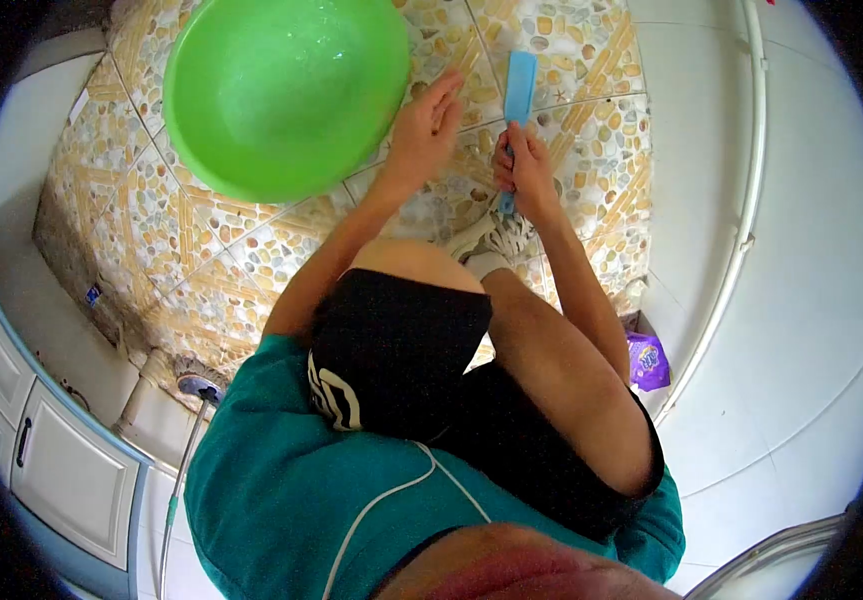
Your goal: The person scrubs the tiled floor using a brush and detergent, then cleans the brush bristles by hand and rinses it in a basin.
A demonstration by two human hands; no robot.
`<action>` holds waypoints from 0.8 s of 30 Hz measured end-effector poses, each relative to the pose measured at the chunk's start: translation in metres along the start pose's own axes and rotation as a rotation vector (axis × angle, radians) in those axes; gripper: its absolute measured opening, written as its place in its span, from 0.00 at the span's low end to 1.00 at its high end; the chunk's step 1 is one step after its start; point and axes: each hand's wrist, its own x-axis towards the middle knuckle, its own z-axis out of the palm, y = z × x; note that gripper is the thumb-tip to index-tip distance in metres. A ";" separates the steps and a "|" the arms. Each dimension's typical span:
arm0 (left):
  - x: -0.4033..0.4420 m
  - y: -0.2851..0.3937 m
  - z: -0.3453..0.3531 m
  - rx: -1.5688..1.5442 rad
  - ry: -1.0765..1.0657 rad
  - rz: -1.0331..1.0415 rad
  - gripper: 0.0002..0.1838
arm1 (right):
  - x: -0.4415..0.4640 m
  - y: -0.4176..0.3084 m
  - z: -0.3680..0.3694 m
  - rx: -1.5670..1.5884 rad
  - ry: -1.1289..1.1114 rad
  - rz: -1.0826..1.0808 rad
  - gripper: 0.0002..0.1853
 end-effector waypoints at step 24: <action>0.047 -0.022 0.046 0.607 -0.264 0.390 0.10 | 0.107 -0.016 -0.064 -0.715 0.040 -0.160 0.29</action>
